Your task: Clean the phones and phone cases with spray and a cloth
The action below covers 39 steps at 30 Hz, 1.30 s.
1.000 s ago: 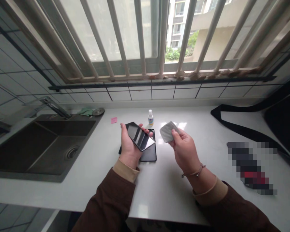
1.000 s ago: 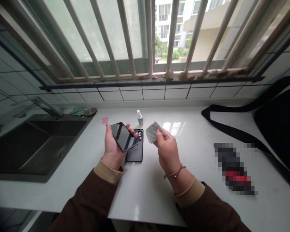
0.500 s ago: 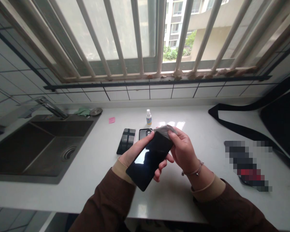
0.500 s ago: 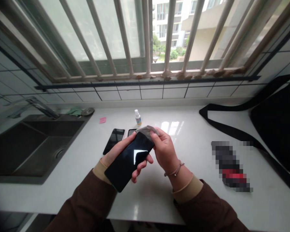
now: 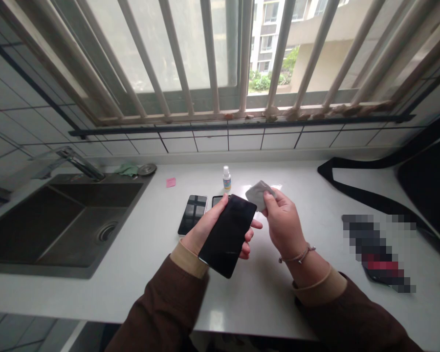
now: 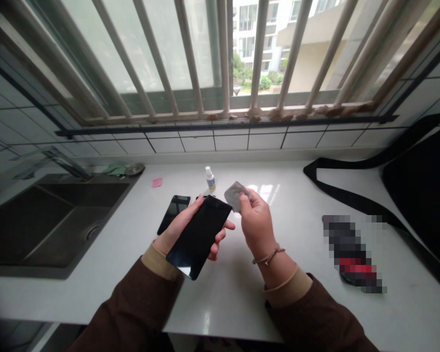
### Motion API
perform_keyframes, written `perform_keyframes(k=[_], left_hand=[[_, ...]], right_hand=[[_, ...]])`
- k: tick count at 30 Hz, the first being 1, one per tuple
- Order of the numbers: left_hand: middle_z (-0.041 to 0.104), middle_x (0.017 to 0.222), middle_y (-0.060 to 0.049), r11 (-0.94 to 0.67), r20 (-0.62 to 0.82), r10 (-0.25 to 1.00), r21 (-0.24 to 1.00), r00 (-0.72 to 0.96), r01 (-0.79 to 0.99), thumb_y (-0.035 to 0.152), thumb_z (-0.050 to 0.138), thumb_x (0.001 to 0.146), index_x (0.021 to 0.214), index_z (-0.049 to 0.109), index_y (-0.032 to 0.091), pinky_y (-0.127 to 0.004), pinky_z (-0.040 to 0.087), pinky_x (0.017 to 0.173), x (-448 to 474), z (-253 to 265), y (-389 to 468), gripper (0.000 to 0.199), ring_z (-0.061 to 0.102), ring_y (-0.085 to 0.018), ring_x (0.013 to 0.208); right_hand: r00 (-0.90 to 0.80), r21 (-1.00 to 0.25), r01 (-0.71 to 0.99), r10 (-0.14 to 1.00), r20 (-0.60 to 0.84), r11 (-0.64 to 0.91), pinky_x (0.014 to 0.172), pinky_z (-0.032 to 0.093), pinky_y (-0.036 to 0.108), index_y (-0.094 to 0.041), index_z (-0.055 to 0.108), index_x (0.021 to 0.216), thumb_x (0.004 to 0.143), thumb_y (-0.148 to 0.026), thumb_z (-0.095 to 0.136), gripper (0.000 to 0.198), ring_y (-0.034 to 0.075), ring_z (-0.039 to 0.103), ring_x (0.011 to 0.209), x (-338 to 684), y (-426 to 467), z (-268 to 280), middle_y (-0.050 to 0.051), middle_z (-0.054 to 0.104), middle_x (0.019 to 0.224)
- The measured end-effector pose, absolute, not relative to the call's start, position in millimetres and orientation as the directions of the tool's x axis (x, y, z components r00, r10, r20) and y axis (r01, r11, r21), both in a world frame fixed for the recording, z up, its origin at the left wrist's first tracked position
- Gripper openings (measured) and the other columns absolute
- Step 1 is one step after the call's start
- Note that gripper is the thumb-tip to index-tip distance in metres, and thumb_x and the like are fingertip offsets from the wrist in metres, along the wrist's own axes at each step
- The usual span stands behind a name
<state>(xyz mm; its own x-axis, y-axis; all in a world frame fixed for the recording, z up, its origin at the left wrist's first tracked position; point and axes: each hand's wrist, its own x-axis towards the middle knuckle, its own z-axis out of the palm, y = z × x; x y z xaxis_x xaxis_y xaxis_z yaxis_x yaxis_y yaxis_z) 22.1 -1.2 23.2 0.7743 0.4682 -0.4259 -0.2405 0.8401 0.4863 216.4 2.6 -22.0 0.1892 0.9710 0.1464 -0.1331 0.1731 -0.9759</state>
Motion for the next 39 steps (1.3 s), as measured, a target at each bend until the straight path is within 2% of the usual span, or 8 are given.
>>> perform_keyframes(k=[4,10,14,18,23,30,35,39], left_hand=[[0.069,0.084,-0.013,0.826,-0.465,0.510,0.500,0.723,-0.261,0.083,0.035,0.097,0.116,0.072,0.009,-0.035,0.055,0.060,21.8,22.1,2.8,0.085,0.067,-0.023,0.063],[0.068,0.082,-0.011,0.823,-0.543,0.517,0.528,0.661,-0.210,0.086,0.035,0.095,0.107,0.073,0.011,-0.034,0.056,0.058,28.7,14.2,2.3,0.085,0.065,-0.020,0.062],[0.062,0.076,-0.006,0.836,-0.556,0.475,0.527,0.682,-0.153,0.086,0.042,0.093,0.099,0.071,0.014,-0.031,0.056,0.055,34.3,8.0,0.2,0.078,0.057,-0.016,0.057],[0.052,0.072,0.001,0.812,-0.539,0.503,0.563,0.676,-0.155,0.080,0.058,0.091,0.090,0.064,0.018,-0.022,0.047,0.047,35.9,-1.2,0.9,0.062,0.048,-0.010,0.052],[0.046,0.070,0.004,0.814,-0.534,0.504,0.557,0.679,-0.166,0.071,0.066,0.092,0.089,0.058,0.019,-0.017,0.034,0.043,36.3,-10.4,3.3,0.053,0.041,-0.007,0.049],[0.049,0.068,0.002,0.801,-0.537,0.531,0.570,0.655,-0.182,0.057,0.064,0.098,0.087,0.056,0.019,-0.018,0.034,0.044,36.4,-9.1,3.8,0.039,0.043,-0.008,0.049],[0.055,0.067,0.000,0.786,-0.566,0.597,0.554,0.569,-0.273,0.038,0.063,0.100,0.085,0.060,0.016,-0.018,0.038,0.043,38.8,-10.6,5.8,0.027,0.051,-0.009,0.049],[0.063,0.068,-0.002,0.682,-0.490,0.730,0.555,0.475,-0.476,0.027,0.059,0.104,0.097,0.069,0.013,-0.021,0.047,0.047,42.4,-13.1,12.6,0.019,0.058,-0.011,0.050]], right_hand=[[0.121,-0.972,0.072,0.965,0.231,0.224,0.084,0.052,0.036,-0.022,0.079,0.111,0.101,-0.045,0.059,0.032,0.023,0.067,0.089,211.8,-5.7,-14.8,0.006,0.077,0.099],[0.284,-0.935,0.274,0.911,0.300,0.223,0.080,0.050,0.036,-0.021,0.077,0.107,0.103,-0.042,0.053,0.032,0.025,0.068,0.090,219.6,-3.6,-15.7,0.006,0.076,0.096],[0.140,-0.901,0.344,0.934,0.327,0.264,0.084,0.052,0.037,-0.025,0.076,0.118,0.106,-0.040,0.052,0.031,0.026,0.072,0.094,214.2,-7.1,-14.7,0.006,0.079,0.103],[0.027,-0.850,0.368,0.910,0.414,0.376,0.090,0.055,0.037,-0.029,0.075,0.122,0.107,-0.034,0.052,0.028,0.025,0.075,0.102,207.2,-14.6,-11.1,0.005,0.080,0.114],[-0.014,-0.766,0.387,0.835,0.551,0.512,0.106,0.057,0.040,-0.030,0.072,0.132,0.108,-0.023,0.050,0.033,0.024,0.074,0.120,207.0,-16.4,-14.4,0.005,0.078,0.129],[-0.171,-0.609,0.397,0.707,0.686,0.687,0.122,0.051,0.046,-0.023,0.068,0.133,0.105,-0.007,0.046,0.039,0.023,0.061,0.143,211.6,-10.4,-17.0,0.010,0.064,0.153],[-0.321,-0.501,0.382,0.620,0.716,0.777,0.123,0.050,0.051,-0.022,0.069,0.124,0.103,-0.002,0.045,0.038,0.024,0.051,0.151,210.4,-10.5,-14.4,0.009,0.067,0.150],[-0.432,-0.452,0.331,0.559,0.708,0.828,0.126,0.046,0.054,-0.024,0.068,0.120,0.102,-0.002,0.051,0.033,0.025,0.051,0.151,204.1,-15.0,-15.4,0.006,0.071,0.144]])
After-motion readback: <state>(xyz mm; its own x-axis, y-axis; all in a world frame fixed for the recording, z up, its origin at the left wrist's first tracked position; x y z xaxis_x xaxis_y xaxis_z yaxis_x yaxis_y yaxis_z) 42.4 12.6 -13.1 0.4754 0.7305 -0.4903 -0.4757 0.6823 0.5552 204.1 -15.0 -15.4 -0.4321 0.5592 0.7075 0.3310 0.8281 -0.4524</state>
